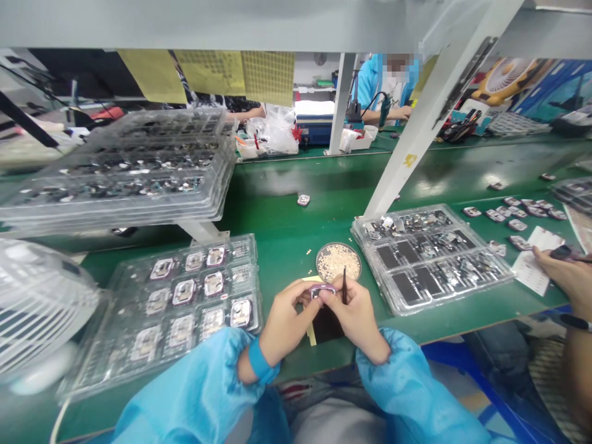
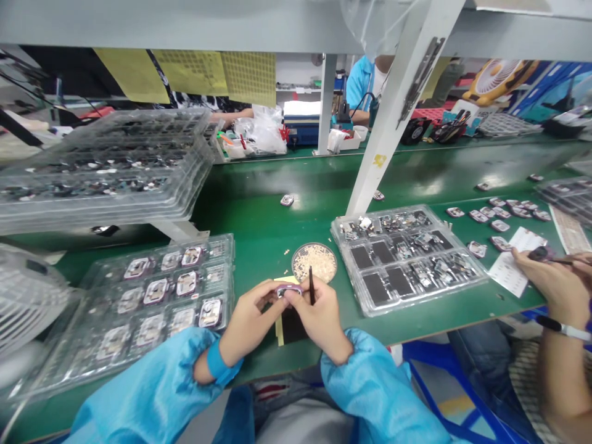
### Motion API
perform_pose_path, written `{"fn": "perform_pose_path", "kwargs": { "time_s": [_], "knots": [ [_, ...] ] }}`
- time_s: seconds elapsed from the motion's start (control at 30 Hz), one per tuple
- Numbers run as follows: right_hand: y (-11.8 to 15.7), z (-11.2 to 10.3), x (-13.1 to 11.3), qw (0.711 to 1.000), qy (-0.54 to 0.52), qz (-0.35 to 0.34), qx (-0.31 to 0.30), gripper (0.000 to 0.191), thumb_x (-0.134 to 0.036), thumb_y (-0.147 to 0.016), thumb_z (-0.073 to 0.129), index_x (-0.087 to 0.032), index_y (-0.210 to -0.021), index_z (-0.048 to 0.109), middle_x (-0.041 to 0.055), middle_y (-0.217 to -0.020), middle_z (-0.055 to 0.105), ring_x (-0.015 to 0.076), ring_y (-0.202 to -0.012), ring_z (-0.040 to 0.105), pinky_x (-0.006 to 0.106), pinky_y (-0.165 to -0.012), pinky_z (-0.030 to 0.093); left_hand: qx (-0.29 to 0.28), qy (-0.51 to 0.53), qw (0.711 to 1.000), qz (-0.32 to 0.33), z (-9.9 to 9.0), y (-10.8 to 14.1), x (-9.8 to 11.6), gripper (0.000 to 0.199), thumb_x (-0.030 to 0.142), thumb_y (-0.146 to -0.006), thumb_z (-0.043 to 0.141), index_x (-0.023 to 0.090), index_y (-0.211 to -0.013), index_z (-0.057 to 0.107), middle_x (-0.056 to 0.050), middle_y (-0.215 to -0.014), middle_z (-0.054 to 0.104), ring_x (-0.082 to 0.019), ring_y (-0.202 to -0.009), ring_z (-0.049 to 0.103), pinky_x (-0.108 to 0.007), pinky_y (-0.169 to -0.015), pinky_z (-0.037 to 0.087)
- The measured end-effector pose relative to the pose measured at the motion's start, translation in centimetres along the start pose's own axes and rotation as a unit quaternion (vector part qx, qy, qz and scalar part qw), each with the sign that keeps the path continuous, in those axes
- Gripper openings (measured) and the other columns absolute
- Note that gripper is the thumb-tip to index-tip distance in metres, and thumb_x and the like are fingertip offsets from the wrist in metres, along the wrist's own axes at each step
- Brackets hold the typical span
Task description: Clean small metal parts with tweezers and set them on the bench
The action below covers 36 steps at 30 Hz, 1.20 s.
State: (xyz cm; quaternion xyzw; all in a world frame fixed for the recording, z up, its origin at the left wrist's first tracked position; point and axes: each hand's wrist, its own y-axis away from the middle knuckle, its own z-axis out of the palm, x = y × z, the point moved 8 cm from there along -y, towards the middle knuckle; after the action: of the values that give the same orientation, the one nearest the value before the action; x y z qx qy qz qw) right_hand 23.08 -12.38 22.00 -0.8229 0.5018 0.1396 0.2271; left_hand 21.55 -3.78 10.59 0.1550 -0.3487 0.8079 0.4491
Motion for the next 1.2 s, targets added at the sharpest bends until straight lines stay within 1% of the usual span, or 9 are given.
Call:
{"fn": "perform_pose_path", "kwargs": {
  "time_s": [0.1,0.3,0.4,0.5,0.63,0.73,0.87,1.07,1.2],
  "knots": [
    [0.0,0.1,0.3,1.000,-0.005,-0.001,0.007,0.034,-0.046,-0.079,0.074,-0.017,-0.073,0.058,0.0001,-0.065,0.056,0.0120,-0.058,0.047,0.024,-0.055,0.039,0.029,-0.026,0.999,0.016,-0.2,0.1,0.6,0.019,0.024,-0.091,0.067,0.020,-0.107,0.075,-0.004,-0.088,0.065,-0.016,-0.077,0.058,-0.025,-0.068,0.047],
    [0.1,0.6,0.6,1.000,-0.014,-0.006,0.013,0.035,-0.048,-0.080,0.073,-0.017,-0.074,0.057,0.0007,-0.066,0.058,0.0125,-0.059,0.049,0.024,-0.056,0.041,0.065,-0.031,0.997,0.021,-0.5,0.4,0.6,0.016,0.025,-0.090,0.067,0.019,-0.101,0.076,-0.004,-0.083,0.064,-0.016,-0.074,0.058,-0.024,-0.066,0.046],
    [-0.1,0.4,0.2,1.000,0.021,-0.006,0.002,0.032,-0.045,-0.081,0.073,-0.016,-0.076,0.062,0.0016,-0.068,0.061,0.0136,-0.061,0.052,0.024,-0.058,0.042,0.047,0.051,0.997,-0.028,-0.3,0.1,-0.7,0.019,0.028,-0.087,0.070,0.017,-0.102,0.075,-0.006,-0.091,0.068,-0.019,-0.080,0.063,-0.027,-0.071,0.052],
    [-0.6,-0.4,-0.9,0.993,0.106,-0.041,-0.014,0.029,-0.042,-0.088,0.068,-0.015,-0.077,0.068,0.0028,-0.070,0.065,0.0157,-0.066,0.057,0.025,-0.061,0.043,0.022,0.133,0.987,-0.091,0.1,-0.1,-1.9,0.029,0.032,-0.083,0.074,0.012,-0.104,0.074,-0.008,-0.088,0.071,-0.018,-0.073,0.065,-0.028,-0.070,0.055],
    [-1.2,-2.1,-2.0,0.987,0.139,-0.077,-0.006,0.032,-0.039,-0.099,0.053,-0.017,-0.090,0.074,0.0043,-0.082,0.070,0.0184,-0.079,0.064,0.028,-0.075,0.048,0.018,0.142,0.982,-0.122,0.1,-0.1,-2.4,0.033,0.030,-0.080,0.076,0.009,-0.104,0.073,-0.007,-0.081,0.072,-0.014,-0.065,0.063,-0.024,-0.065,0.053],
    [-1.2,-3.1,-3.3,0.980,0.164,-0.113,0.014,0.022,-0.035,-0.096,0.059,-0.018,-0.095,0.072,0.0050,-0.087,0.070,0.0192,-0.081,0.065,0.029,-0.076,0.049,0.014,0.131,0.983,-0.126,0.2,-0.1,-2.5,0.033,0.030,-0.080,0.075,0.009,-0.105,0.073,-0.007,-0.081,0.071,-0.014,-0.065,0.062,-0.024,-0.064,0.052],
    [-0.9,-2.1,-5.2,0.962,0.206,-0.174,-0.040,0.012,-0.027,-0.092,0.065,-0.018,-0.095,0.071,0.0056,-0.090,0.068,0.0192,-0.082,0.064,0.030,-0.077,0.051,0.008,0.115,0.988,-0.101,0.2,-0.1,-2.2,0.031,0.030,-0.082,0.073,0.011,-0.107,0.073,-0.007,-0.087,0.069,-0.016,-0.070,0.063,-0.026,-0.068,0.052],
    [-1.1,-0.8,-6.0,0.949,0.186,-0.225,-0.122,0.007,-0.025,-0.091,0.070,-0.018,-0.090,0.071,0.0047,-0.087,0.064,0.0181,-0.084,0.061,0.030,-0.078,0.050,0.032,-0.040,0.999,0.018,-0.4,-0.1,0.1,0.022,0.021,-0.088,0.065,0.019,-0.107,0.076,-0.002,-0.081,0.059,-0.013,-0.070,0.052,-0.023,-0.063,0.043],
    [-0.8,-0.5,-5.7,0.928,0.204,-0.274,-0.148,0.005,-0.022,-0.090,0.071,-0.019,-0.095,0.070,0.0052,-0.093,0.062,0.0174,-0.088,0.061,0.029,-0.076,0.050,0.030,-0.042,0.999,0.017,-0.4,0.0,0.1,0.025,0.021,-0.088,0.063,0.019,-0.109,0.075,-0.002,-0.082,0.058,-0.013,-0.069,0.052,-0.022,-0.061,0.042]
  ]
}}
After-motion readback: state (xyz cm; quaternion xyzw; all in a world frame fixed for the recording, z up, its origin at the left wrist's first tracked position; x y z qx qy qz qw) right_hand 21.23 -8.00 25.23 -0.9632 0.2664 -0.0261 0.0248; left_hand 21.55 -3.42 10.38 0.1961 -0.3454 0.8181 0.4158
